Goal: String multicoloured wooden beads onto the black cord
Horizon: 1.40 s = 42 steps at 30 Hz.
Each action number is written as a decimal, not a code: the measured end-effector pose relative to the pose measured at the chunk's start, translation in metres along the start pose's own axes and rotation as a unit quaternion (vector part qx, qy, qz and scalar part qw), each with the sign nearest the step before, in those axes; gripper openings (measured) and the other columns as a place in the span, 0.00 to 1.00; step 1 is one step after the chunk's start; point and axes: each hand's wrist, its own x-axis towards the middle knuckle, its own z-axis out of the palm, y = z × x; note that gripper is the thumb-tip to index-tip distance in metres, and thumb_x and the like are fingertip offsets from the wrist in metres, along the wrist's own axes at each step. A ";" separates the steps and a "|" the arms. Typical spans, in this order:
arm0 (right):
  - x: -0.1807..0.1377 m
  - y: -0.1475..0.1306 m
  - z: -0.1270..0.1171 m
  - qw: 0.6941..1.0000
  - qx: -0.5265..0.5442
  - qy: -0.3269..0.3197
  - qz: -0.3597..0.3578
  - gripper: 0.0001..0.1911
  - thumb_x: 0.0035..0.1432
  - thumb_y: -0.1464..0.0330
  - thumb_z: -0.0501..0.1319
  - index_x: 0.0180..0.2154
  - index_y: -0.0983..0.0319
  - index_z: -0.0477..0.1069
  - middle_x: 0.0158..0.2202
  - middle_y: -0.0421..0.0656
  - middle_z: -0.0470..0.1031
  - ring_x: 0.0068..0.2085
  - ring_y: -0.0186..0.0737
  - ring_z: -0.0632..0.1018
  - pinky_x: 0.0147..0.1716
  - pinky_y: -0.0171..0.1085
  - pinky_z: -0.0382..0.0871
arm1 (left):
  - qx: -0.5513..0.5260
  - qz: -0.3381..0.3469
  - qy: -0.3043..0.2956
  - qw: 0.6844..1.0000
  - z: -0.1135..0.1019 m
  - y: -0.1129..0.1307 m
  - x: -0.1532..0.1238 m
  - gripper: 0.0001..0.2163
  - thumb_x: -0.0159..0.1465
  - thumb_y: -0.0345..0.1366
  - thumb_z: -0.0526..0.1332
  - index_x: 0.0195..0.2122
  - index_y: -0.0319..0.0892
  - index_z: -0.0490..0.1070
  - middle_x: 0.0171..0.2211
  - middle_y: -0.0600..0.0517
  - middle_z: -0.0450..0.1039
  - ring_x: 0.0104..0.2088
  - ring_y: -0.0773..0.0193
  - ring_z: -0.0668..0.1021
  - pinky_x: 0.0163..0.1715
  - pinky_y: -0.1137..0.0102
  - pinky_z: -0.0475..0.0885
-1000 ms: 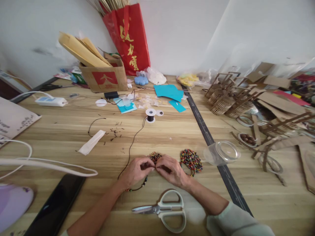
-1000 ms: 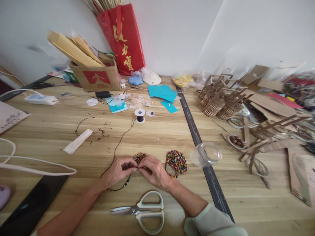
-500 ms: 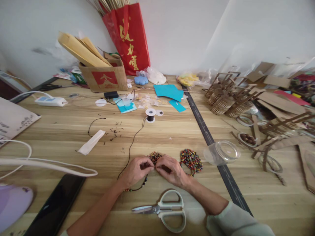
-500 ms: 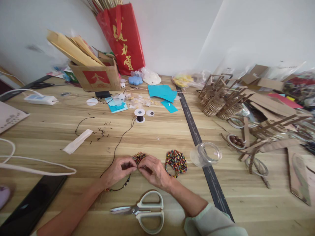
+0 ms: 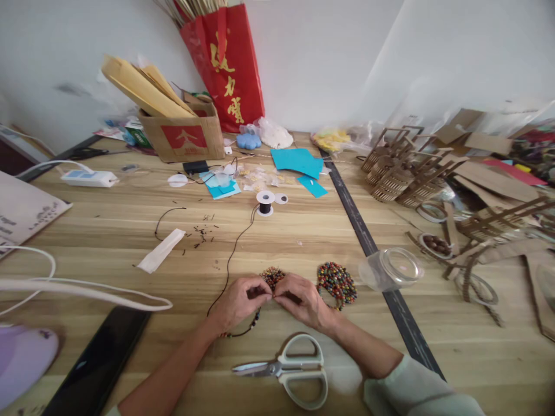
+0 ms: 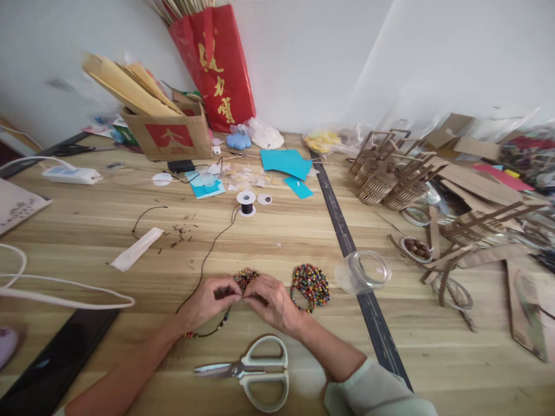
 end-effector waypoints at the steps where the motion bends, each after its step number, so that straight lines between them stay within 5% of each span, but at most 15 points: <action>1: 0.000 0.000 0.000 1.000 0.000 0.000 0.001 0.07 0.67 0.67 0.58 0.36 0.62 0.72 0.32 0.46 0.76 0.35 0.39 0.76 0.35 0.37 0.72 | 0.000 0.000 0.001 1.000 0.000 0.000 0.000 0.05 0.58 0.33 0.62 0.29 0.39 0.76 0.28 0.52 0.76 0.31 0.64 0.74 0.33 0.72 0.65; 42: 0.001 -0.003 0.000 1.000 -0.017 -0.006 -0.010 0.07 0.69 0.69 0.54 0.38 0.61 0.69 0.33 0.46 0.74 0.36 0.40 0.74 0.37 0.38 0.70 | -0.007 0.004 -0.008 1.000 0.001 -0.001 0.000 0.04 0.59 0.33 0.62 0.32 0.40 0.77 0.29 0.52 0.76 0.30 0.64 0.74 0.33 0.72 0.67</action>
